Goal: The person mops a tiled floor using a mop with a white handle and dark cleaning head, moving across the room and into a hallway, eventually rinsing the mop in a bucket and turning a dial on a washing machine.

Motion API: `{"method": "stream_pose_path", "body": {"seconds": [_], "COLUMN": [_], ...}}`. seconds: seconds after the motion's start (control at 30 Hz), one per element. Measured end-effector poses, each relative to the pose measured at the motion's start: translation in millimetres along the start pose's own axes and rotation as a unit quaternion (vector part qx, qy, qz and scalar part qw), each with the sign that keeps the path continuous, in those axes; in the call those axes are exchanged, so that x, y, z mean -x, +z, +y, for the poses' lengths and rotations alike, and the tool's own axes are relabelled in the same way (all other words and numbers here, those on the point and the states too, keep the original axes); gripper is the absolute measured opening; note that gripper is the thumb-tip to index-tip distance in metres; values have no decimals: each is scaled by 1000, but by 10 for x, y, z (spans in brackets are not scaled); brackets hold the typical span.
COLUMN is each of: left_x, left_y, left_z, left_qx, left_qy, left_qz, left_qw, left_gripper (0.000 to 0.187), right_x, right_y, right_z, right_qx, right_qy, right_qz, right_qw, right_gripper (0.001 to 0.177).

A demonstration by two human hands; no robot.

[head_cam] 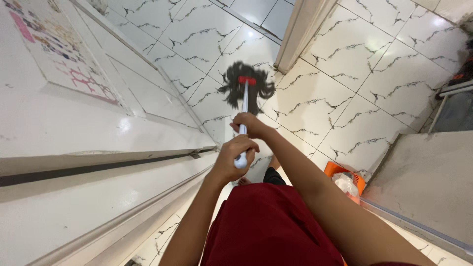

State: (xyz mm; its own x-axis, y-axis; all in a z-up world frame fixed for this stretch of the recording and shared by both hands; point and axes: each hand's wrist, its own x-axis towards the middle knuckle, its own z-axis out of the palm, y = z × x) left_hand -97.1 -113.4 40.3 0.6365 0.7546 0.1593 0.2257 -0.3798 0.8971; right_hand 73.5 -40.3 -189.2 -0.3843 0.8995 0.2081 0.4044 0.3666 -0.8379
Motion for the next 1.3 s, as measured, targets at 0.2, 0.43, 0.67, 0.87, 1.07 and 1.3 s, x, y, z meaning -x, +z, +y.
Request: {"method": "stream_pose_path", "body": {"seconds": [0.2, 0.43, 0.67, 0.87, 1.07, 1.3], "left_x": [91, -130, -593, -783, -547, 198], "left_y": [108, -748, -565, -13, 609, 1435], "left_z": [-444, 339, 1011, 1279, 1355, 1256], "left_qx": [5, 81, 83, 35, 60, -3], "left_qy": [-66, -13, -106, -57, 89, 253], "left_qz": [-8, -57, -181, -229, -315, -369], "left_qw": [998, 995, 974, 971, 943, 894], "left_gripper": [19, 19, 19, 20, 13, 8], "right_x": [24, -56, 443, 895, 1599, 2517], "right_y": [272, 380, 456, -78, -498, -240], "right_z": [252, -968, -1589, -1656, -1461, -1247], "right_qx": [106, -14, -71, -86, -44, 3], "right_qy": [-42, 118, 72, 125, 107, 232], "right_qz": [84, 103, 293, 336, 428, 454], "right_qw": [990, 988, 951, 929, 896, 860], "right_gripper": [27, 32, 33, 34, 16, 42]}}
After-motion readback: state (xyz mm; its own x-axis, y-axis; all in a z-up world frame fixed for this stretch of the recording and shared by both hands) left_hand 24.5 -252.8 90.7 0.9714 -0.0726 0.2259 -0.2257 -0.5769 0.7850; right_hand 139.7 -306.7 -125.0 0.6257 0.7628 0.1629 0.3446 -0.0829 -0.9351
